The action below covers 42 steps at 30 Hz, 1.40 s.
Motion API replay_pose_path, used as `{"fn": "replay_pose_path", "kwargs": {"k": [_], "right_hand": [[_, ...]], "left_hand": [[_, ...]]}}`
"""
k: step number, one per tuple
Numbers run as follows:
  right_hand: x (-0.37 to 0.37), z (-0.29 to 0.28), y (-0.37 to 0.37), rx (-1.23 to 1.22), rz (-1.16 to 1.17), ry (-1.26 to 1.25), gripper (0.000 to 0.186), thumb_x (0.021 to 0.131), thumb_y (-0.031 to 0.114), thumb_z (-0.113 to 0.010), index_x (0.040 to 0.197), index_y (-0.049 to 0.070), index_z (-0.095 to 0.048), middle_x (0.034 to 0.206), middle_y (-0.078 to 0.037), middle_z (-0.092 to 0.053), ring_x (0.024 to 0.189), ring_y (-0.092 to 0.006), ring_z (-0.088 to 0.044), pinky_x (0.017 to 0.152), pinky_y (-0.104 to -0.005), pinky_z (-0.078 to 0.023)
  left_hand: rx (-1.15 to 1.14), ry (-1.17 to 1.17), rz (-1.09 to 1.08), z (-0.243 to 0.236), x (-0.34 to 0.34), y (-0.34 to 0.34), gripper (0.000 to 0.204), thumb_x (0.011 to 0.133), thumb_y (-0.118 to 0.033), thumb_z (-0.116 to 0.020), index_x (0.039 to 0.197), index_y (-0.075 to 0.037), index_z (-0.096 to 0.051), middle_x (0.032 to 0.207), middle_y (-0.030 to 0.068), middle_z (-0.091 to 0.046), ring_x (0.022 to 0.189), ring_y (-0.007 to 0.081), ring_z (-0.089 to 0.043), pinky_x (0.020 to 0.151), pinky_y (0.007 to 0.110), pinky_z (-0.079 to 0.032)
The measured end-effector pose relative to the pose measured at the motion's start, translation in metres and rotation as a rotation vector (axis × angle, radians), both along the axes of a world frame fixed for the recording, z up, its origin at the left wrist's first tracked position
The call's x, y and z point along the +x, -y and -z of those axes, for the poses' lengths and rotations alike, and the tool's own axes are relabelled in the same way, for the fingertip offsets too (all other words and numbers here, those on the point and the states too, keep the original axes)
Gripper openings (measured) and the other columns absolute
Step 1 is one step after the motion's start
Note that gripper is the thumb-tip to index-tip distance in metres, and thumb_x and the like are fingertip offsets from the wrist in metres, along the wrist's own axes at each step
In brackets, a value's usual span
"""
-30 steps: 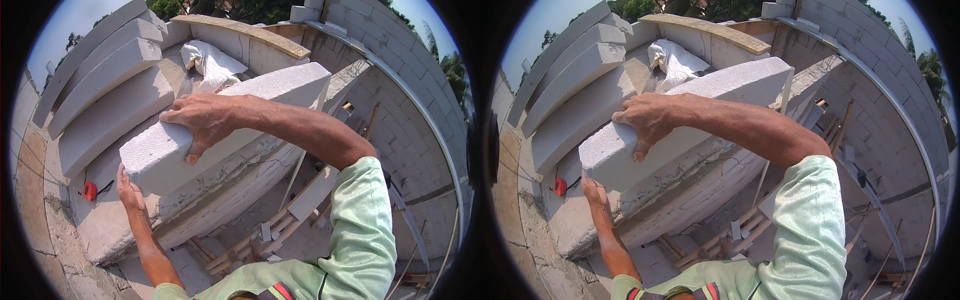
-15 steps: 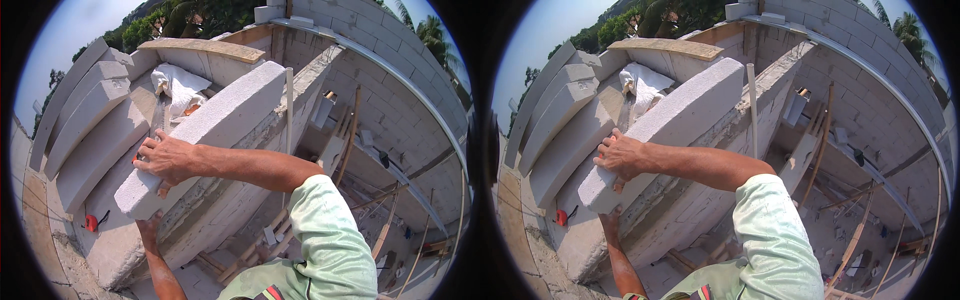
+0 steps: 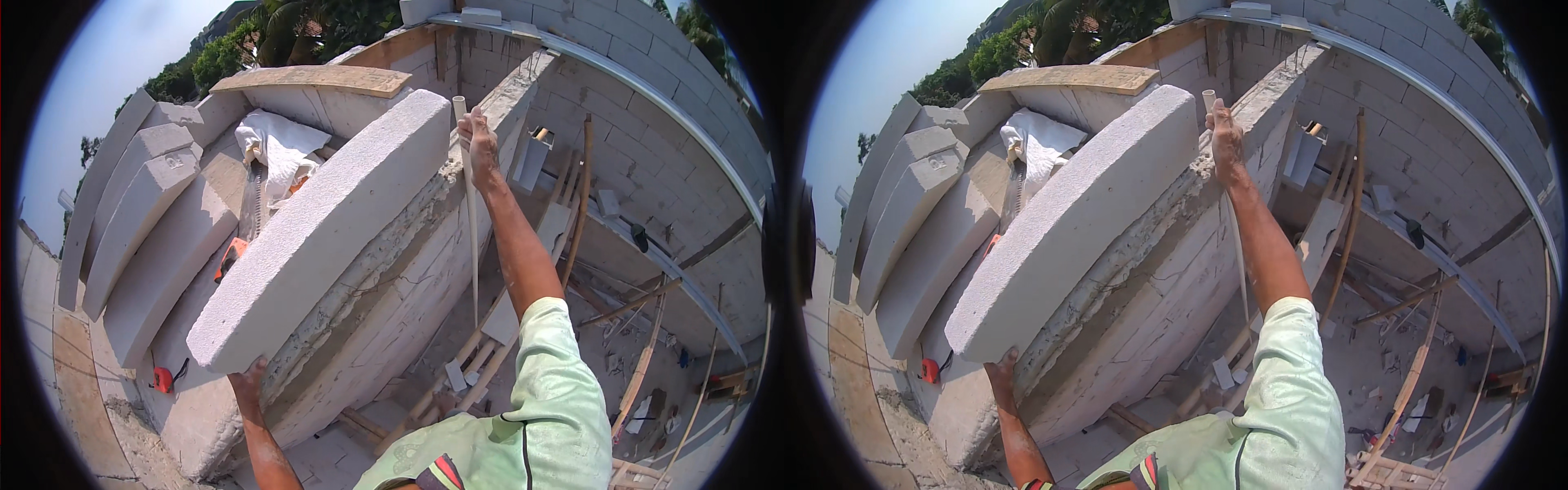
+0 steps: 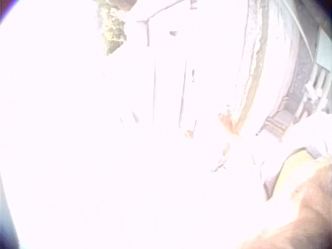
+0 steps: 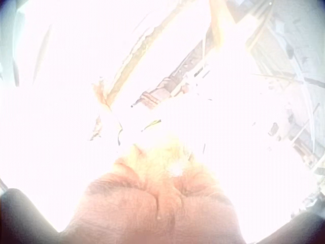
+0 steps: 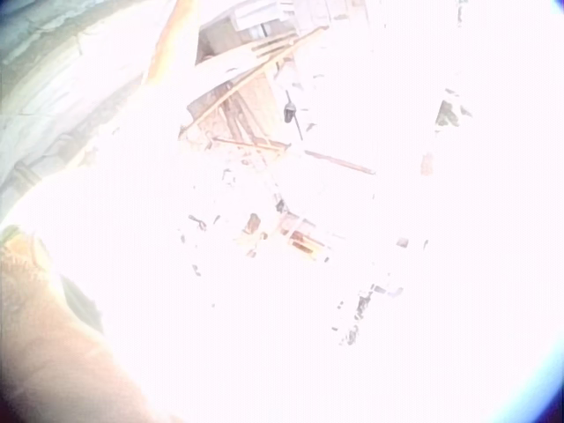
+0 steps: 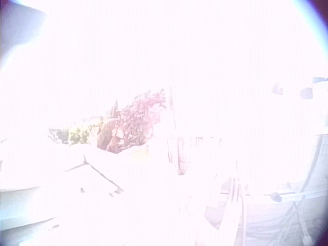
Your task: The person cuts a lightweight concrete brick with a hand saw and then places it on a wall, checking the level with a spirit level.
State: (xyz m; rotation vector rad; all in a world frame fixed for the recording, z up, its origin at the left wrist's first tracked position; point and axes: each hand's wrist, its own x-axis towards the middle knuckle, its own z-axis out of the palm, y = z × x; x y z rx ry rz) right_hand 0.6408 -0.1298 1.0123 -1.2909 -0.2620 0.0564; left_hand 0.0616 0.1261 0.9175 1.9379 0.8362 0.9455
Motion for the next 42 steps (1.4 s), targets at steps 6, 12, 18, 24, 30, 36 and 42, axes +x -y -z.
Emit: {"fn": "replay_pose_path", "kwargs": {"k": [6, 12, 18, 24, 30, 36, 42], "right_hand": [[0.04, 0.06, -0.039, 0.067, -0.191, 0.131, 0.091, 0.097, 0.07, -0.035, 0.145, -0.007, -0.04, 0.142, -0.019, -0.048, 0.135, -0.0268, -0.044, 0.112, -0.0343, -0.031], [0.056, 0.097, -0.054, 0.102, -0.103, 0.193, 0.085, 0.1, 0.063, -0.039, 0.152, -0.002, -0.028, 0.157, -0.012, -0.028, 0.145, -0.0219, -0.025, 0.118, -0.035, -0.017], [0.05, 0.093, -0.068, 0.151, -0.11, 0.127, 0.081, 0.097, 0.063, -0.046, 0.153, 0.006, -0.033, 0.15, -0.012, -0.042, 0.139, -0.0222, -0.037, 0.114, -0.0341, -0.026], [0.032, 0.086, -0.069, 0.338, -0.084, -0.037, 0.055, 0.101, 0.05, -0.049, 0.135, 0.006, -0.052, 0.121, -0.004, -0.056, 0.114, -0.014, -0.049, 0.101, -0.033, -0.037], [0.034, 0.094, -0.069, 0.018, -0.031, 0.146, 0.085, 0.098, 0.069, -0.027, 0.144, 0.0, -0.04, 0.148, -0.019, -0.043, 0.142, -0.03, -0.035, 0.115, -0.0367, -0.025], [0.023, 0.087, -0.068, 0.032, -0.011, 0.064, 0.079, 0.101, 0.066, -0.024, 0.137, -0.001, -0.048, 0.136, -0.016, -0.052, 0.13, -0.0258, -0.047, 0.11, -0.0335, -0.031], [0.035, 0.087, -0.074, 0.072, 0.06, 0.045, 0.058, 0.105, 0.052, -0.032, 0.112, 0.001, -0.059, 0.109, -0.011, -0.062, 0.102, -0.0192, -0.053, 0.096, -0.034, -0.039]], "left_hand": [[0.066, -0.087, -0.015, 0.002, -0.005, -0.004, 0.072, 0.074, -0.017, -0.084, 0.134, 0.001, -0.048, 0.127, 0.0119, -0.055, 0.119, 0.0253, -0.051, 0.105, 0.039, -0.038], [0.036, 0.004, -0.056, 0.003, -0.005, -0.002, 0.069, 0.07, -0.013, -0.083, 0.13, 0.0, -0.052, 0.122, 0.0091, -0.057, 0.114, 0.0246, -0.053, 0.103, 0.039, -0.039], [0.021, 0.069, -0.085, 0.005, -0.004, 0.002, 0.063, 0.064, -0.014, -0.085, 0.12, -0.001, -0.058, 0.112, 0.0069, -0.061, 0.103, 0.0223, -0.058, 0.092, 0.037, -0.046], [-0.044, 0.089, -0.174, 0.004, -0.01, 0.014, 0.055, 0.067, -0.012, -0.072, 0.118, -0.002, -0.053, 0.109, 0.0074, -0.057, 0.1, 0.0221, -0.055, 0.089, 0.036, -0.046], [-0.072, 0.251, -0.285, 0.023, -0.011, 0.008, 0.059, 0.07, -0.012, -0.063, 0.125, -0.001, -0.046, 0.117, 0.0096, -0.052, 0.108, 0.0258, -0.051, 0.095, 0.039, -0.043], [0.002, 0.101, -0.22, 0.03, -0.029, -0.002, 0.059, 0.072, -0.015, -0.065, 0.125, -0.001, -0.046, 0.118, 0.0101, -0.052, 0.108, 0.0258, -0.051, 0.095, 0.04, -0.043], [-0.228, 0.114, -0.19, 0.032, -0.024, -0.001, 0.066, 0.07, -0.015, -0.074, 0.129, 0.0, -0.046, 0.12, 0.0108, -0.053, 0.108, 0.0248, -0.053, 0.094, 0.04, -0.045]]}}
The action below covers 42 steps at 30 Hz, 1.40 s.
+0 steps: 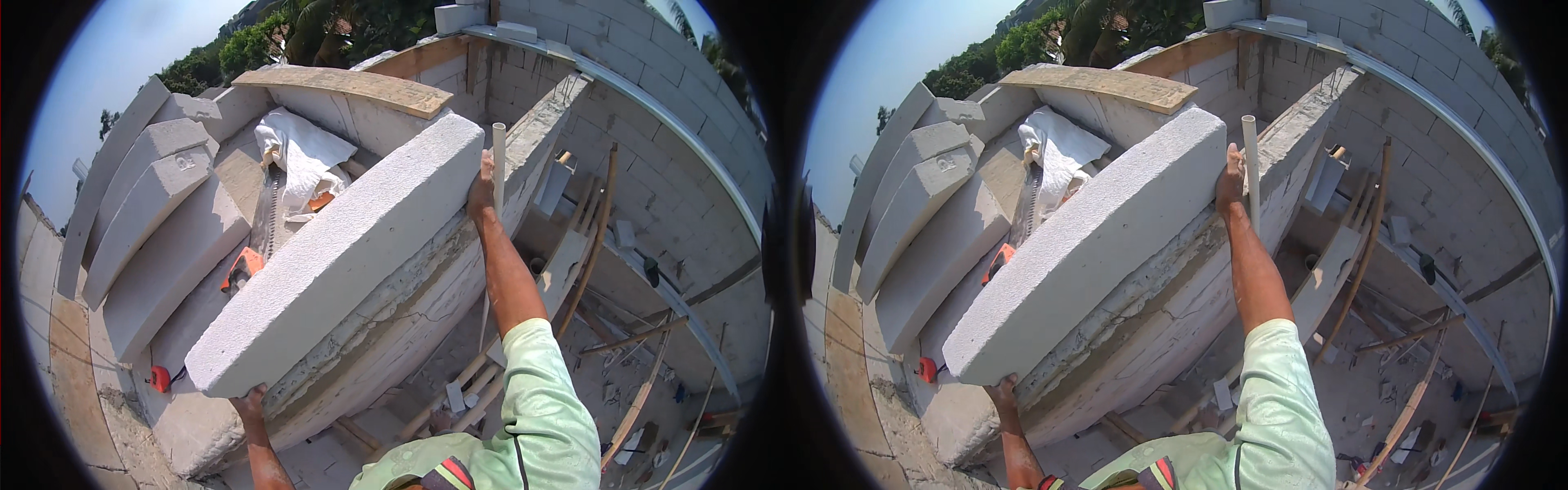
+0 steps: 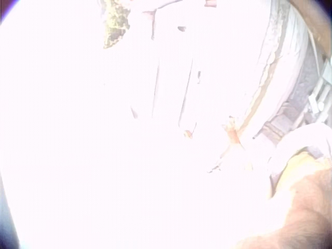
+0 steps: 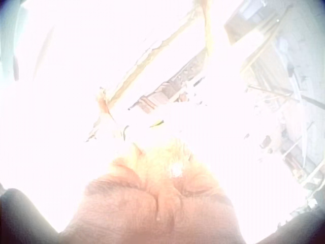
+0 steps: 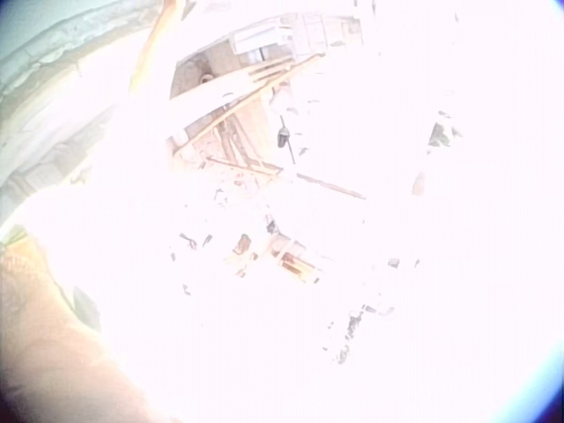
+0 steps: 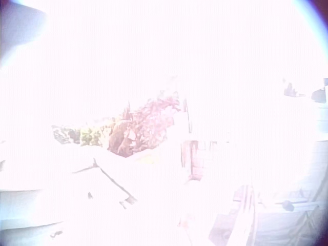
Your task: The person cuts a lightweight concrete brick with a hand saw and then places it on a wall, checking the level with a spirit level.
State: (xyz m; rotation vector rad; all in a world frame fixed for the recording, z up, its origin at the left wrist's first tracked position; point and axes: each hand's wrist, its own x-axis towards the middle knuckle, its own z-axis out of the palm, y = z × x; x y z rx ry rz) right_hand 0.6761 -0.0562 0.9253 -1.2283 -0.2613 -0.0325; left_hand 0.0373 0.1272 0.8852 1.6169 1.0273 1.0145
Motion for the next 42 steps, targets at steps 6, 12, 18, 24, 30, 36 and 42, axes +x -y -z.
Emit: {"fn": "replay_pose_path", "kwargs": {"k": [6, 12, 18, 24, 30, 36, 42], "right_hand": [[0.025, 0.027, -0.011, 0.113, 0.032, -0.029, 0.047, 0.101, 0.054, -0.042, 0.11, 0.011, -0.059, 0.095, -0.001, -0.057, 0.089, -0.0141, -0.051, 0.082, -0.0318, -0.042], [0.038, 0.034, -0.007, 0.087, -0.05, 0.02, 0.058, 0.103, 0.051, -0.036, 0.131, 0.002, -0.053, 0.124, -0.01, -0.057, 0.113, -0.021, -0.053, 0.098, -0.0338, -0.039], [0.042, 0.033, -0.004, 0.191, -0.113, -0.003, 0.048, 0.1, 0.05, -0.039, 0.111, 0.008, -0.059, 0.109, -0.008, -0.061, 0.099, -0.02, -0.057, 0.09, -0.0351, -0.044], [0.027, 0.018, -0.006, 0.099, 0.083, 0.083, 0.048, 0.098, 0.048, -0.042, 0.116, 0.007, -0.061, 0.105, -0.008, -0.064, 0.096, -0.0208, -0.061, 0.086, -0.0373, -0.048], [0.021, 0.013, -0.005, 0.039, 0.064, 0.036, 0.041, 0.103, 0.039, -0.038, 0.122, 0.008, -0.057, 0.111, -0.007, -0.062, 0.1, -0.0192, -0.06, 0.087, -0.0343, -0.049], [0.045, 0.039, -0.001, -0.258, 0.261, 0.361, 0.034, 0.1, 0.031, -0.047, 0.119, 0.005, -0.058, 0.109, -0.011, -0.063, 0.1, -0.024, -0.063, 0.086, -0.0357, -0.051], [0.048, 0.044, 0.006, -0.315, 0.174, 0.518, 0.032, 0.095, 0.03, -0.054, 0.113, 0.004, -0.059, 0.105, -0.012, -0.062, 0.093, -0.0276, -0.064, 0.078, -0.0364, -0.052]], "left_hand": [[0.274, -0.049, 0.029, -0.002, 0.006, 0.003, 0.064, 0.071, -0.014, -0.081, 0.126, 0.0, -0.05, 0.112, 0.0095, -0.06, 0.102, 0.0238, -0.059, 0.09, 0.038, -0.049], [0.302, -0.079, 0.118, -0.026, 0.022, 0.01, 0.059, 0.072, -0.015, -0.085, 0.121, 0.0, -0.055, 0.109, 0.0091, -0.065, 0.097, 0.0222, -0.064, 0.088, 0.037, -0.051], [0.341, -0.224, 0.053, -0.018, 0.009, 0.015, 0.051, 0.069, -0.015, -0.088, 0.111, 0.0, -0.063, 0.104, 0.0096, -0.068, 0.094, 0.0219, -0.065, 0.084, 0.036, -0.052], [0.323, -0.237, 0.132, -0.011, 0.006, 0.012, 0.068, 0.072, -0.025, -0.089, 0.124, 0.0, -0.053, 0.115, 0.0109, -0.06, 0.105, 0.0221, -0.059, 0.092, 0.037, -0.048], [0.402, -0.225, 0.134, -0.011, 0.008, 0.017, 0.066, 0.074, -0.023, -0.087, 0.125, -0.001, -0.052, 0.115, 0.0092, -0.061, 0.104, 0.0225, -0.06, 0.093, 0.038, -0.049], [0.266, -0.2, 0.157, -0.021, 0.009, 0.024, 0.053, 0.075, -0.024, -0.086, 0.116, -0.001, -0.061, 0.108, 0.0081, -0.066, 0.099, 0.0215, -0.063, 0.087, 0.037, -0.051], [0.474, -0.471, 0.204, -0.046, 0.02, 0.029, 0.045, 0.073, -0.02, -0.087, 0.109, -0.003, -0.066, 0.102, 0.0084, -0.07, 0.094, 0.0233, -0.066, 0.084, 0.037, -0.052]]}}
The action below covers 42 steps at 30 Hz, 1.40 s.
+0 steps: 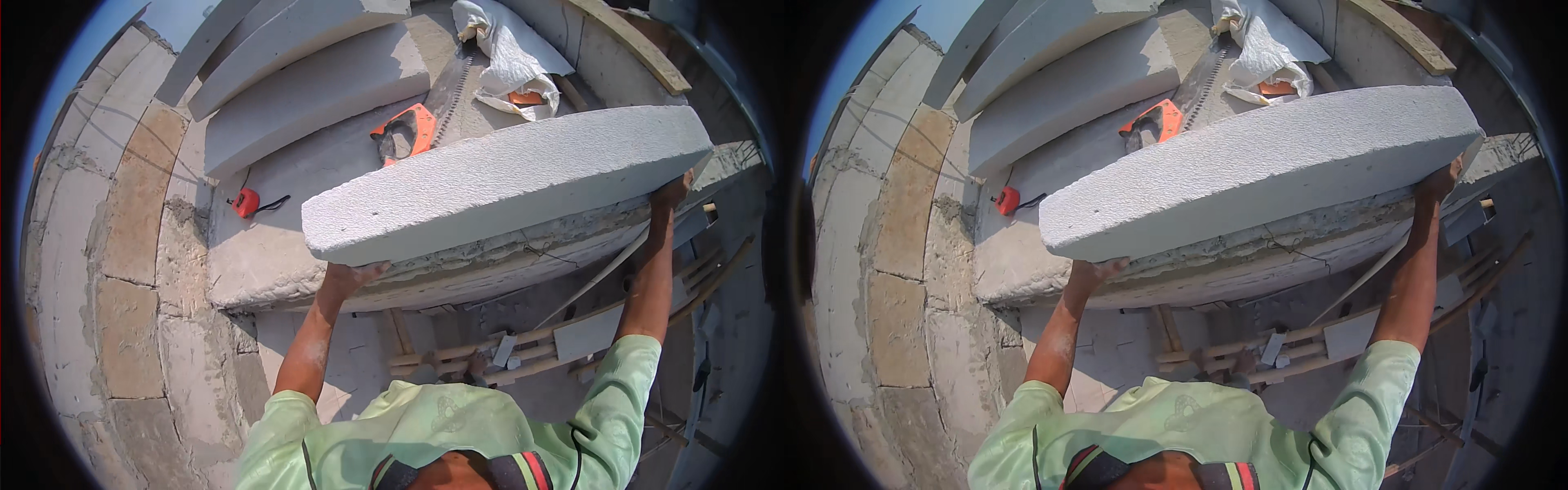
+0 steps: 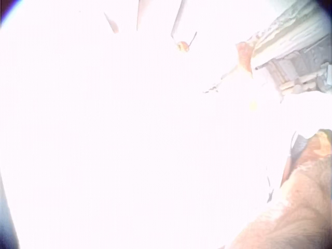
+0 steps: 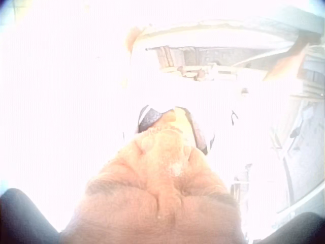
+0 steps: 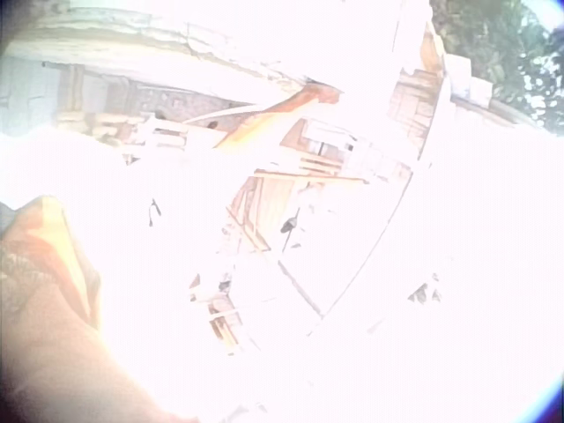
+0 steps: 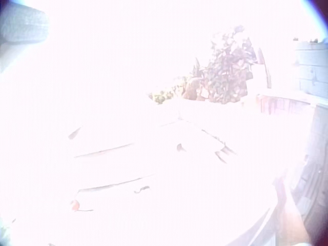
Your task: The person cuts a lightweight concrete brick with a hand saw and then places it on a wall, checking the level with a spirit level.
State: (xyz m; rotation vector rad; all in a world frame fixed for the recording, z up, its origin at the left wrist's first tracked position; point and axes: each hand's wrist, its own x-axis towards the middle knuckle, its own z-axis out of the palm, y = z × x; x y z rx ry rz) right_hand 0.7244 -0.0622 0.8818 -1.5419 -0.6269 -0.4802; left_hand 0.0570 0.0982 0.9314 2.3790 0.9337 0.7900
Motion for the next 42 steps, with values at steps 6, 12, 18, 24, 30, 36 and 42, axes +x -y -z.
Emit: {"fn": "replay_pose_path", "kwargs": {"k": [6, 12, 18, 24, 30, 36, 42], "right_hand": [[-0.016, -0.016, 0.003, 0.108, -0.159, -0.237, 0.032, 0.096, 0.037, -0.053, 0.106, 0.007, -0.06, 0.096, -0.007, -0.062, 0.083, -0.02, -0.061, 0.07, -0.0323, -0.049], [-0.028, -0.023, 0.02, 0.135, -0.201, -0.311, 0.036, 0.097, 0.043, -0.053, 0.099, 0.009, -0.061, 0.086, -0.002, -0.061, 0.073, -0.0124, -0.058, 0.063, -0.0283, -0.046], [-0.081, -0.016, 0.035, 0.345, -0.136, -0.535, 0.051, 0.103, 0.044, -0.049, 0.107, -0.006, -0.06, 0.096, -0.009, -0.061, 0.084, -0.019, -0.065, 0.075, -0.0292, -0.053], [-0.166, 0.023, 0.086, 0.192, 0.089, -0.383, 0.043, 0.102, 0.028, -0.054, 0.113, -0.013, -0.061, 0.112, -0.014, -0.061, 0.096, -0.022, -0.068, 0.087, -0.0326, -0.055], [-0.252, 0.132, 0.166, -0.267, 0.074, -0.763, 0.037, 0.098, 0.023, -0.061, 0.108, -0.013, -0.062, 0.101, -0.015, -0.066, 0.083, -0.0196, -0.069, 0.073, -0.0314, -0.057], [-0.312, 0.204, 0.213, -0.528, 0.172, -0.719, 0.034, 0.093, 0.01, -0.063, 0.123, -0.006, -0.06, 0.091, -0.01, -0.069, 0.079, -0.0149, -0.069, 0.066, -0.0278, -0.055], [-0.317, 0.155, 0.211, -0.181, -0.034, -0.705, 0.037, 0.094, 0.007, -0.063, 0.129, -0.005, -0.058, 0.1, -0.01, -0.068, 0.084, -0.0143, -0.068, 0.073, -0.0271, -0.056]], "left_hand": [[0.281, -0.002, 0.085, 0.004, 0.003, -0.004, 0.055, 0.071, -0.018, -0.088, 0.117, -0.004, -0.062, 0.11, 0.0084, -0.068, 0.099, 0.0238, -0.065, 0.086, 0.037, -0.053], [-0.183, 0.22, 0.04, 0.001, 0.004, -0.001, 0.053, 0.07, -0.015, -0.089, 0.115, -0.003, -0.064, 0.107, 0.0084, -0.069, 0.098, 0.0216, -0.065, 0.086, 0.037, -0.053], [-0.224, 0.185, -0.028, 0.002, 0.002, 0.001, 0.056, 0.074, -0.018, -0.087, 0.119, 0.0, -0.057, 0.111, 0.0092, -0.064, 0.101, 0.0219, -0.061, 0.09, 0.037, -0.049], [-0.176, 0.209, -0.014, 0.007, 0.001, -0.002, 0.059, 0.075, -0.024, -0.087, 0.12, -0.001, -0.056, 0.112, 0.0083, -0.062, 0.103, 0.0214, -0.059, 0.093, 0.038, -0.047], [-0.192, 0.255, -0.028, 0.011, 0.0, -0.005, 0.054, 0.074, -0.008, -0.085, 0.119, 0.0, -0.057, 0.109, 0.0091, -0.064, 0.097, 0.0224, -0.061, 0.09, 0.037, -0.049], [-0.155, 0.322, -0.065, 0.03, -0.011, -0.018, 0.066, 0.073, -0.012, -0.088, 0.127, -0.001, -0.052, 0.116, 0.0086, -0.06, 0.103, 0.0222, -0.057, 0.095, 0.037, -0.046], [-0.15, 0.32, -0.053, 0.037, -0.014, -0.027, 0.071, 0.073, -0.011, -0.089, 0.131, -0.002, -0.049, 0.121, 0.0081, -0.057, 0.108, 0.0205, -0.054, 0.098, 0.036, -0.043]]}}
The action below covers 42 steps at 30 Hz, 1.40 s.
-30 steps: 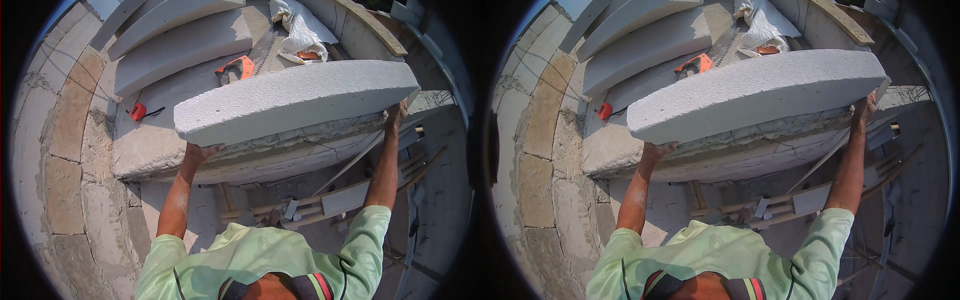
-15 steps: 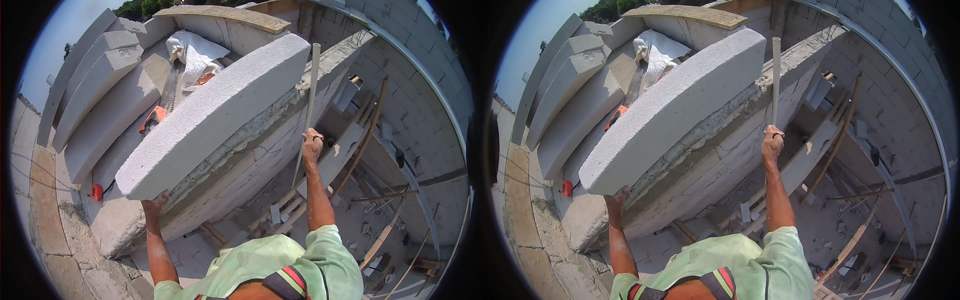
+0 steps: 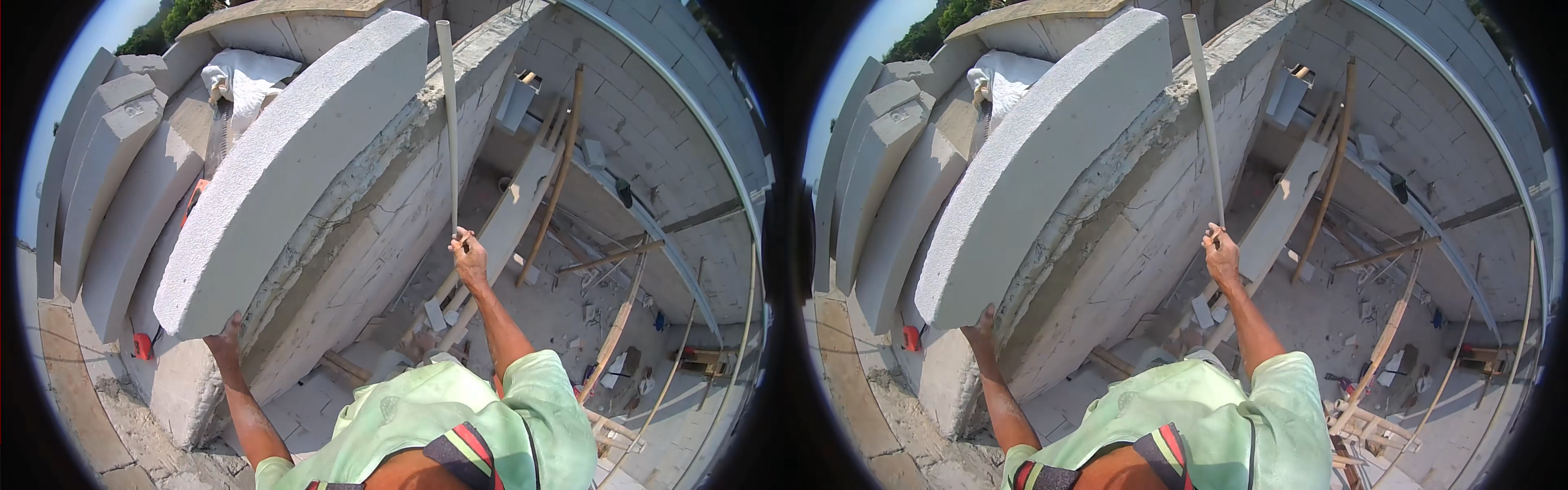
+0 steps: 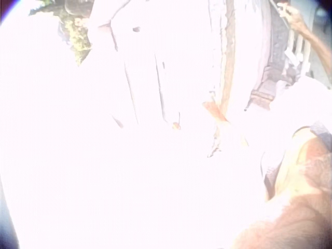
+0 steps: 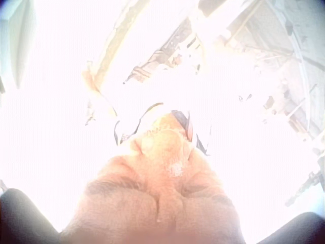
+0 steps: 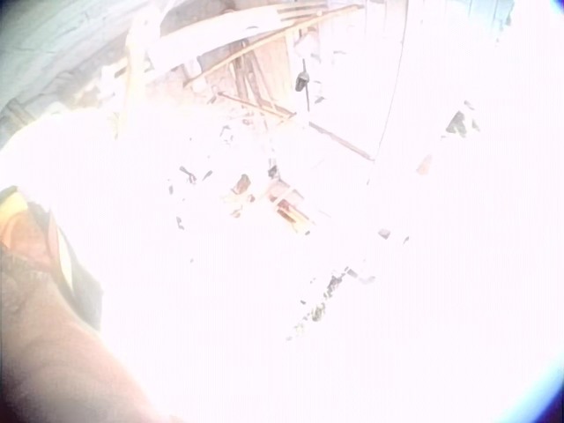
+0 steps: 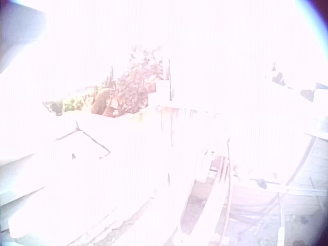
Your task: The person cuts a lightweight concrete brick with a hand saw and then places it on a wall, checking the level with a spirit level.
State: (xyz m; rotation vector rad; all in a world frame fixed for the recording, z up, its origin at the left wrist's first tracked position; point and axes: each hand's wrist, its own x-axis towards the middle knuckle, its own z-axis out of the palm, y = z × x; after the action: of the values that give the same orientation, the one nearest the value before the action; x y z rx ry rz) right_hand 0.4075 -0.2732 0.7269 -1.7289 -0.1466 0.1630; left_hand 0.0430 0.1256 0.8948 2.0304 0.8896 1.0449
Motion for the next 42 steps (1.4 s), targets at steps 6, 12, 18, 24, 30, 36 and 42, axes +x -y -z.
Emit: {"fn": "replay_pose_path", "kwargs": {"k": [6, 12, 18, 24, 30, 36, 42], "right_hand": [[-0.012, -0.04, -0.005, 0.054, -0.047, -0.047, 0.037, 0.095, 0.011, -0.063, 0.129, -0.004, -0.058, 0.104, -0.012, -0.067, 0.086, -0.0163, -0.069, 0.078, -0.0272, -0.056], [-0.015, -0.059, 0.029, -0.078, -0.094, -0.238, 0.037, 0.094, 0.016, -0.065, 0.124, -0.005, -0.061, 0.1, -0.012, -0.067, 0.081, -0.0161, -0.069, 0.074, -0.0307, -0.057], [-0.025, -0.042, 0.079, 0.783, -0.219, -0.785, 0.054, 0.09, 0.037, -0.07, 0.125, -0.002, -0.059, 0.11, -0.018, -0.067, 0.093, -0.0242, -0.07, 0.078, -0.0353, -0.056], [-0.056, 0.013, 0.075, -0.546, -0.102, -0.396, 0.054, 0.083, 0.034, -0.076, 0.126, 0.005, -0.061, 0.114, -0.018, -0.065, 0.097, -0.0316, -0.068, 0.086, -0.0458, -0.053], [-0.054, -0.067, -0.003, -0.548, -0.115, 0.206, 0.053, 0.082, 0.013, -0.075, 0.13, 0.001, -0.057, 0.12, -0.022, -0.061, 0.114, -0.0344, -0.061, 0.095, -0.0411, -0.05], [-0.058, -0.221, -0.076, -0.198, -0.282, 0.766, 0.069, 0.08, 0.019, -0.081, 0.138, 0.0, -0.049, 0.133, -0.021, -0.052, 0.124, -0.0339, -0.054, 0.099, -0.0405, -0.05], [-0.063, -0.3, -0.142, -0.156, -0.458, 1.246, 0.098, 0.067, 0.042, -0.089, 0.144, 0.004, -0.042, 0.143, -0.021, -0.043, 0.136, -0.0372, -0.04, 0.113, -0.0517, -0.036]], "left_hand": [[-0.012, 0.017, 0.059, 0.002, -0.001, -0.003, 0.068, 0.074, -0.01, -0.087, 0.13, -0.002, -0.05, 0.121, 0.0075, -0.057, 0.109, 0.0207, -0.053, 0.098, 0.036, -0.043], [0.082, -0.055, 0.023, 0.003, -0.004, -0.005, 0.062, 0.074, -0.009, -0.087, 0.125, 0.0, -0.053, 0.117, 0.0079, -0.06, 0.105, 0.0216, -0.055, 0.096, 0.036, -0.044], [-0.041, 0.001, 0.005, -0.005, 0.004, 0.007, 0.058, 0.073, -0.007, -0.087, 0.12, 0.0, -0.056, 0.114, 0.008, -0.061, 0.102, 0.0209, -0.056, 0.092, 0.036, -0.046], [-0.071, 0.014, 0.049, -0.023, 0.017, 0.022, 0.051, 0.071, -0.001, -0.086, 0.115, 0.001, -0.06, 0.105, 0.0066, -0.065, 0.095, 0.0177, -0.06, 0.085, 0.032, -0.049], [-0.156, 0.024, 0.109, -0.046, 0.027, 0.033, 0.038, 0.072, 0.0, -0.084, 0.105, 0.001, -0.065, 0.096, 0.0057, -0.068, 0.086, 0.0161, -0.062, 0.079, 0.032, -0.052], [-0.066, 0.006, 0.132, -0.053, 0.03, 0.033, 0.035, 0.073, -0.007, -0.084, 0.104, -0.002, -0.068, 0.095, 0.0061, -0.071, 0.087, 0.017, -0.065, 0.078, 0.033, -0.052], [-0.069, -0.069, 0.144, -0.048, 0.026, 0.026, 0.051, 0.07, -0.012, -0.088, 0.114, -0.003, -0.063, 0.104, 0.0102, -0.071, 0.096, 0.0225, -0.067, 0.084, 0.036, -0.053]]}}
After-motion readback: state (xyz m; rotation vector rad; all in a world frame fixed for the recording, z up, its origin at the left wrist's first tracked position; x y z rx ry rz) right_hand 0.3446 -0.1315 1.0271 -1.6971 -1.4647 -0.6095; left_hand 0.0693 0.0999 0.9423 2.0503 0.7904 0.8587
